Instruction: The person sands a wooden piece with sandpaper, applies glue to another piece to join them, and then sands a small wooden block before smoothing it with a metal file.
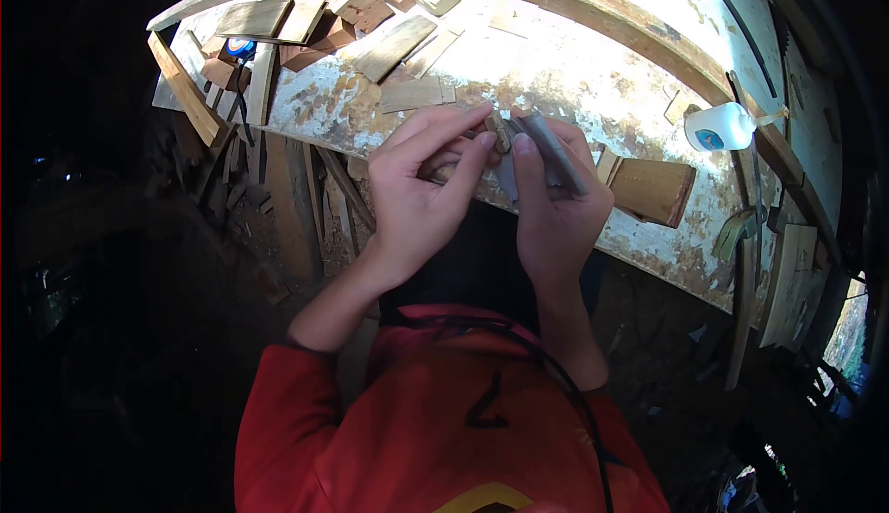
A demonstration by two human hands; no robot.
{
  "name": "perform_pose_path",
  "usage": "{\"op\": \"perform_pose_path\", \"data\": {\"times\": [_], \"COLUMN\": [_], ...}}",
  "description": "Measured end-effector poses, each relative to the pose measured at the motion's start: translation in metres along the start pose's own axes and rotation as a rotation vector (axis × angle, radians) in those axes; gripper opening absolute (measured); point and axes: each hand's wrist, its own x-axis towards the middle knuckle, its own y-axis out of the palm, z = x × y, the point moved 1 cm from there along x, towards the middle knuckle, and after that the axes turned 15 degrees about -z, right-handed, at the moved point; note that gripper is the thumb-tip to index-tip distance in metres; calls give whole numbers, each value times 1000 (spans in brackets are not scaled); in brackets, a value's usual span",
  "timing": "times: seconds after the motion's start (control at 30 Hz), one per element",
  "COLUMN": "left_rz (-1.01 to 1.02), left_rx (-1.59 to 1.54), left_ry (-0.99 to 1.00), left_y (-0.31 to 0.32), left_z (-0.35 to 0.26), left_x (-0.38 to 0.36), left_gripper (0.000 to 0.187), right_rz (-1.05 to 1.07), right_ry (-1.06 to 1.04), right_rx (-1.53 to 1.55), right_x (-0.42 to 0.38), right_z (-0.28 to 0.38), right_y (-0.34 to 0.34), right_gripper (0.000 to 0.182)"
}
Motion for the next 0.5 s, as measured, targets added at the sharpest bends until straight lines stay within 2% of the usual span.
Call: {"op": "perform_pose_path", "data": {"times": [0.07,0.37,0.5], "left_rz": [9,92,149], "left_rx": [122,242,239], "left_ry": [136,369,336], "left_y": [0,-1,1], "left_z": [0,-3,-7], "left_x": [1,-7,-10], "left_gripper": [27,40,46], "right_rz": [11,17,-9], "right_ry": [19,14,106], "right_rx": [-12,-70,-8], "right_x": [0,-2,-3], "right_z": [-1,-5,-3], "right_y": [-2,-10,-16], "right_gripper": [17,21,21]}}
